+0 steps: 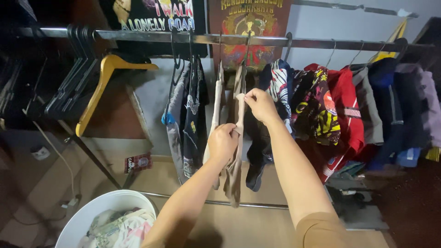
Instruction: The person takes wet clothes from a bucket, places each item on a hanger, and hangs them on a metal drying rack. The person handles several garments one at a time, including a beige top, a patterned top, and a floral dress, arranging them on the rack.
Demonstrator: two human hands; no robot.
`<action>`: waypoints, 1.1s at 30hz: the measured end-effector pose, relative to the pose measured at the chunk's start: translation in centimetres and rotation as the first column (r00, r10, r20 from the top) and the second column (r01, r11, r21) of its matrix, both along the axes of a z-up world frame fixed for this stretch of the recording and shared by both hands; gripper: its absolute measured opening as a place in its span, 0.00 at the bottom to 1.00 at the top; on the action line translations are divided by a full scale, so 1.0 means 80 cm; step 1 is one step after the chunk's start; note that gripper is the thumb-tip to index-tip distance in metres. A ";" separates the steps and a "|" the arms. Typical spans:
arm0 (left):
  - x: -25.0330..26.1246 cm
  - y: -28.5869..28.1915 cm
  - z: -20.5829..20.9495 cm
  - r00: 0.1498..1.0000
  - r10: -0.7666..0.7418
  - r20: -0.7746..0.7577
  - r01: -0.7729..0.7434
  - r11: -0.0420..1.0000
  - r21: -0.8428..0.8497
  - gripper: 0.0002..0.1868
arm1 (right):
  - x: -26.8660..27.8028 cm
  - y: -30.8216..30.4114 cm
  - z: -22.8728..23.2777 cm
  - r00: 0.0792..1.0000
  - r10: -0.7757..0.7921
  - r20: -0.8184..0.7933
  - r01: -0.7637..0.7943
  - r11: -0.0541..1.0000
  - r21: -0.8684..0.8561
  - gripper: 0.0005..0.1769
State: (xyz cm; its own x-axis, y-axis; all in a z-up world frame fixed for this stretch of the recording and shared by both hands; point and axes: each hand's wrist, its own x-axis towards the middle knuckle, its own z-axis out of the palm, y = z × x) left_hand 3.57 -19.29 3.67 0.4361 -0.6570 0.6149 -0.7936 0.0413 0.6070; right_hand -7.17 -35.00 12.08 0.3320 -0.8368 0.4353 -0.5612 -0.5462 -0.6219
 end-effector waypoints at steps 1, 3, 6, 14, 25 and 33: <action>0.000 0.001 0.011 1.000 0.001 0.002 -0.001 1.000 -0.003 0.07 | 0.002 0.002 0.008 1.000 0.001 0.002 -0.001 1.000 -0.003 0.06; -0.004 0.006 0.028 1.000 0.018 0.024 -0.014 0.987 -0.162 0.06 | 0.003 0.008 0.017 0.999 0.023 0.045 -0.014 0.978 -0.210 0.09; -0.008 0.007 0.046 1.000 0.016 0.024 -0.010 0.976 -0.218 0.06 | 0.014 -0.012 0.010 0.991 -0.062 0.122 0.091 0.965 -0.248 0.08; -0.007 0.016 0.020 0.932 -0.249 -0.262 0.188 0.954 -0.235 0.07 | 0.006 0.071 -0.047 0.765 0.068 0.640 0.012 0.993 -0.120 0.10; 0.000 0.023 0.004 0.898 -0.236 -0.370 0.189 0.969 -0.161 0.08 | 0.003 0.133 -0.231 0.965 0.108 0.238 -0.115 0.993 0.017 0.07; -0.005 0.050 -0.188 0.853 -0.221 -0.472 0.421 0.827 0.374 0.37 | -0.006 0.100 -0.303 0.999 0.025 0.022 -0.029 0.976 0.216 0.13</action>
